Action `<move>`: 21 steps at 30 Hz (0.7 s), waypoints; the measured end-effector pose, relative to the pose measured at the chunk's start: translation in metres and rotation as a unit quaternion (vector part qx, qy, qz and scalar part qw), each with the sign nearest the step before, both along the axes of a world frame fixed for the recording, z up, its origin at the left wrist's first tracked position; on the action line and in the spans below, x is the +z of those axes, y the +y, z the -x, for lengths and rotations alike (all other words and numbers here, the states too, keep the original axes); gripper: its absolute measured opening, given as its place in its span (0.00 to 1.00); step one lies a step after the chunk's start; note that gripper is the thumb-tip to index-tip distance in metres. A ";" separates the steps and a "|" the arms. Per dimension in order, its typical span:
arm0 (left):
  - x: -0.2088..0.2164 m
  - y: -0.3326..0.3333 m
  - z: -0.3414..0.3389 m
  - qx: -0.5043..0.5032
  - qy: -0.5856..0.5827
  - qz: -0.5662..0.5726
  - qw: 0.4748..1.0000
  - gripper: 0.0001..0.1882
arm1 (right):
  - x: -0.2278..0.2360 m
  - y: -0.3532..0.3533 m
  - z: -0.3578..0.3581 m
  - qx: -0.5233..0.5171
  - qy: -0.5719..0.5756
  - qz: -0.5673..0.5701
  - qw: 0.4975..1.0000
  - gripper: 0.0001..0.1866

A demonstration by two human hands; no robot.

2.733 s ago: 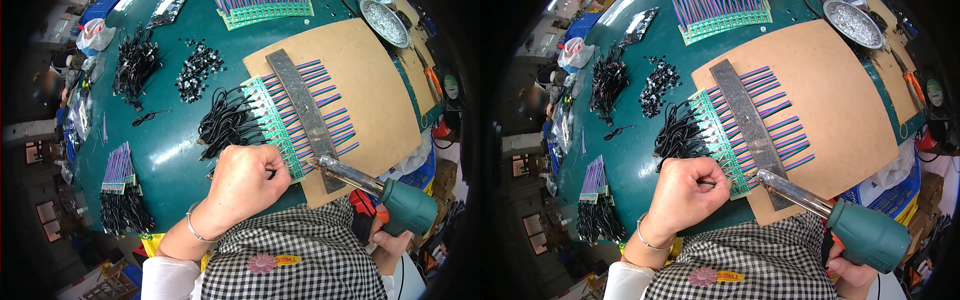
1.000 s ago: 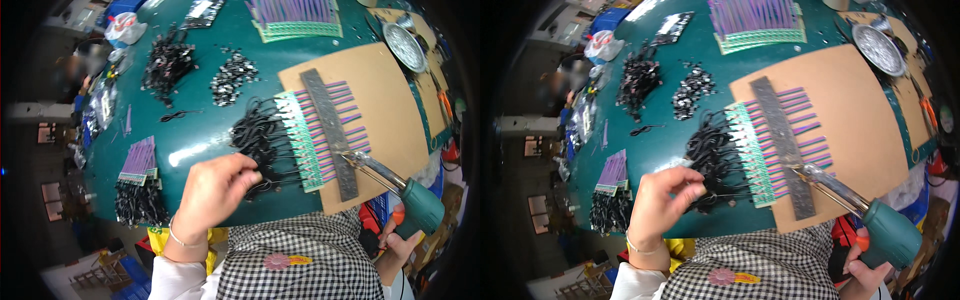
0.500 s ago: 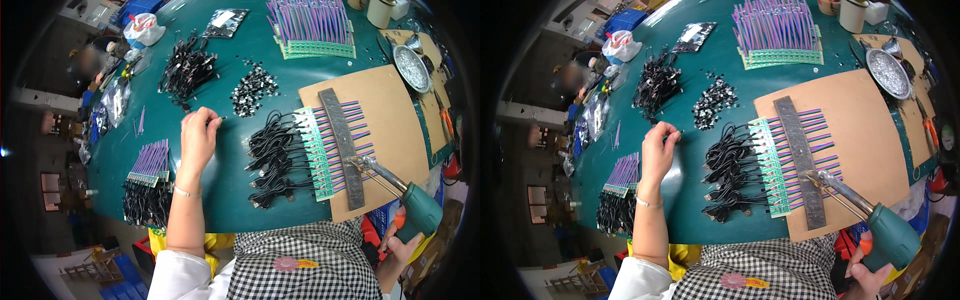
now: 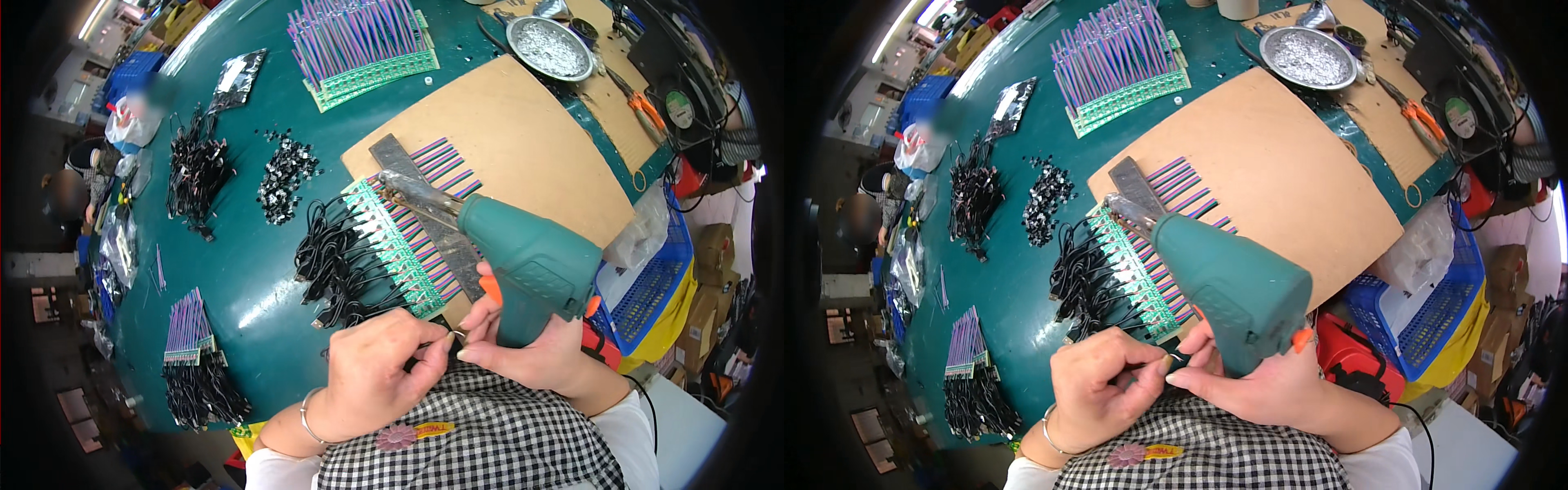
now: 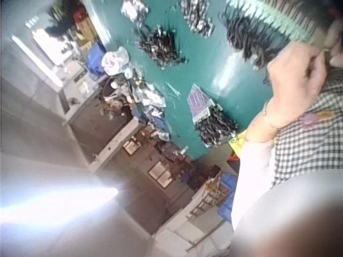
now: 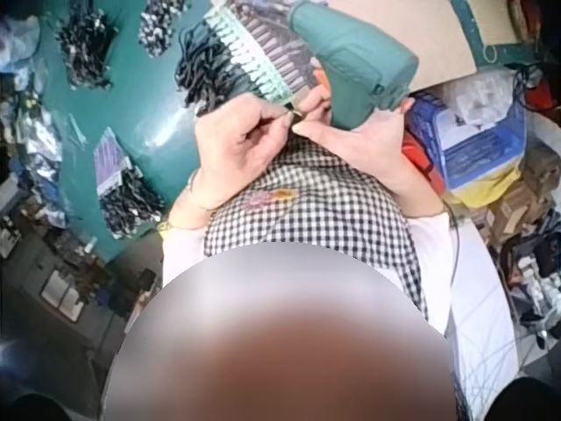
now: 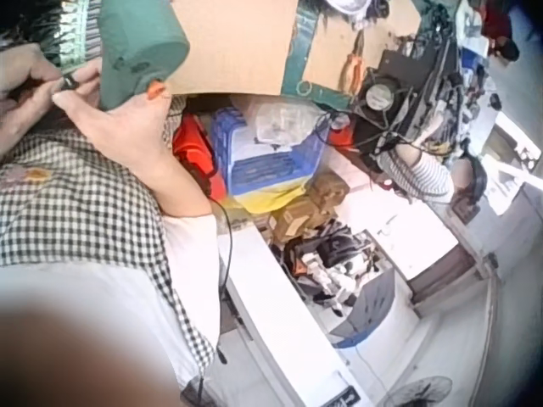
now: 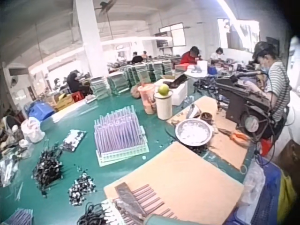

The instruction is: The person solders wires and electronic components onto a printed circuit board using a soldering iron and soldering wire.

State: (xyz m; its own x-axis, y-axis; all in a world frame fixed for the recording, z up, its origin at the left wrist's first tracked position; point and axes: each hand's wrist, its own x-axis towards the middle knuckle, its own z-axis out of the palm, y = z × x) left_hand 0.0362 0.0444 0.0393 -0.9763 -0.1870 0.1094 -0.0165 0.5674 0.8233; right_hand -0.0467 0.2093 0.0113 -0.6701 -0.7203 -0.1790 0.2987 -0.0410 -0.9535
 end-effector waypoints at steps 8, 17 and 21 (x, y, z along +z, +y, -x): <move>0.002 0.000 0.001 -0.067 -0.059 -0.085 0.992 0.05 | 0.009 0.002 -0.002 -0.034 -0.083 0.020 0.996 0.19; -0.001 -0.005 -0.006 -0.010 -0.105 -0.317 0.942 0.03 | 0.007 0.007 0.001 -0.047 -0.044 0.033 0.997 0.29; -0.008 -0.004 -0.007 -0.021 -0.083 -0.281 0.956 0.03 | 0.007 0.006 -0.002 -0.042 -0.004 0.006 0.999 0.32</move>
State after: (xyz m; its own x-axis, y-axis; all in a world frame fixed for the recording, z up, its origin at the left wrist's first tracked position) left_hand 0.0431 0.0404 0.0312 -0.9795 -0.1307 -0.1535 -0.1600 0.0404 0.9863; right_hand -0.0447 0.2155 0.0180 -0.7267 -0.6637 -0.1773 0.3020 -0.0768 -0.9502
